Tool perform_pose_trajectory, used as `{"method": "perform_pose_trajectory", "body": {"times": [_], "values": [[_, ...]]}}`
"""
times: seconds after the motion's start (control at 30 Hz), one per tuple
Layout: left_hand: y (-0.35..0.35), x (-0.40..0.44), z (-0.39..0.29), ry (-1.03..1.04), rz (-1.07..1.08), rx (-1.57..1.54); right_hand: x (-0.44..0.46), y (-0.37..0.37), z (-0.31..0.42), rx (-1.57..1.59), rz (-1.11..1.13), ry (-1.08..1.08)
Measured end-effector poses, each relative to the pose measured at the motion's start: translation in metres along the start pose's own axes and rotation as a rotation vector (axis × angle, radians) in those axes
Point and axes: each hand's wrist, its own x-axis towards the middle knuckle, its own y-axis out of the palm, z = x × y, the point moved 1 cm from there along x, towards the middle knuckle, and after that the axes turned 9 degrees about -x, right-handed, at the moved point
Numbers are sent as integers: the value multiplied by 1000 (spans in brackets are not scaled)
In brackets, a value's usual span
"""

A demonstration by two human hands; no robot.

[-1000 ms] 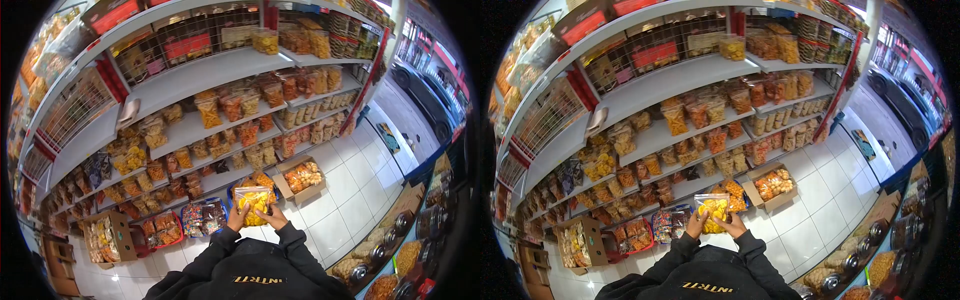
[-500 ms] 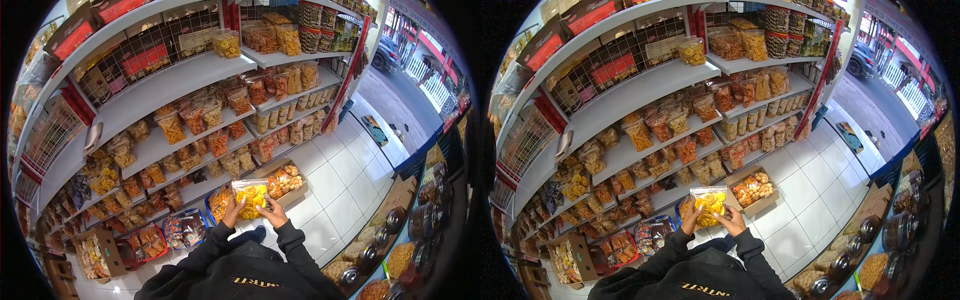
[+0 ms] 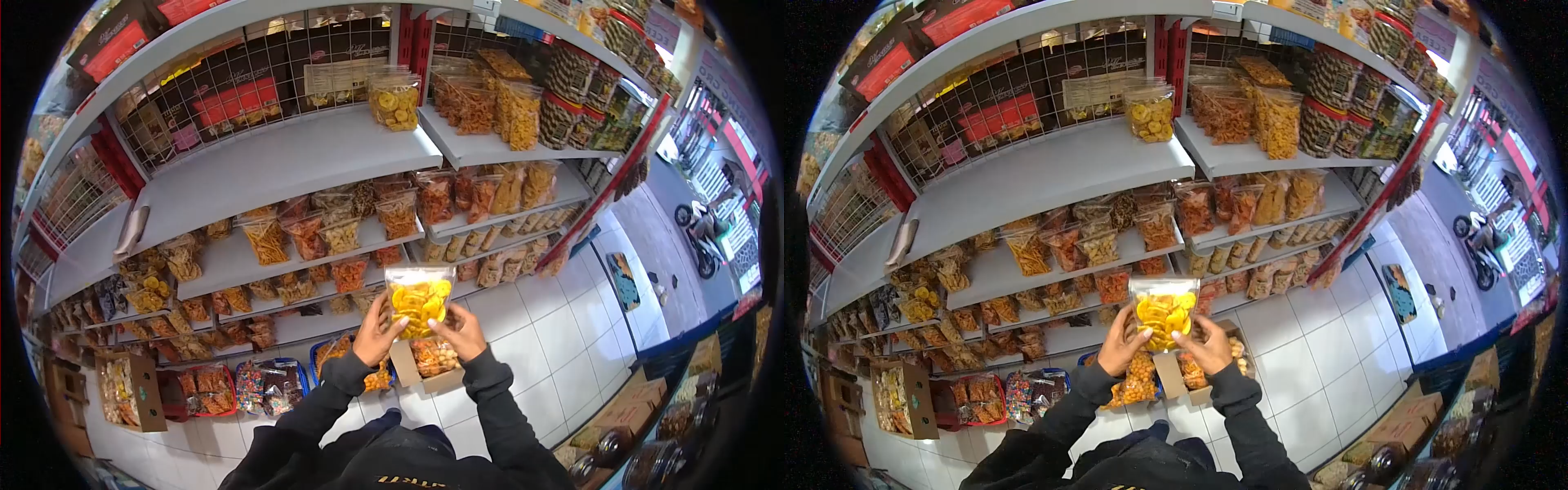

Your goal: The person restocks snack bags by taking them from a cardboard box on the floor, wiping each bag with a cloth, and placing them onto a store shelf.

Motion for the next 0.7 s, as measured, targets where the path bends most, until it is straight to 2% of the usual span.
{"method": "perform_pose_trajectory", "body": {"times": [0.13, 0.17, 0.23, 0.3, 0.37, 0.43, 0.47, 0.5, 0.53, 0.63, 0.7], "values": [[18, 65, -58, 192, 42, 208, 63, -29, 48, -131, -42, -175], [19, 83, -70, 233, 34, 271, 71, -33, 86, -54, 0, -205], [29, 118, -99, 347, 39, 343, 115, -49, 97, -114, -49, -399], [32, 157, -118, 514, 26, 520, 148, -65, 132, -195, -46, -487], [42, 187, -138, 457, 32, 270, 192, -78, 142, -154, -34, -568], [44, 216, -155, 493, 4, 347, 220, -86, 164, -38, 40, -583], [33, 238, -153, 594, -32, 499, 233, -91, 172, -46, 64, -601], [34, 251, -158, 634, -27, 517, 248, -95, 175, -51, 85, -617], [37, 260, -164, 615, -35, 506, 272, -100, 174, -195, 35, -709], [33, 292, -162, 586, -102, 457, 313, -105, 173, -158, 24, -749], [25, 309, -159, 563, -143, 447, 339, -105, 174, -263, 36, -691]]}}
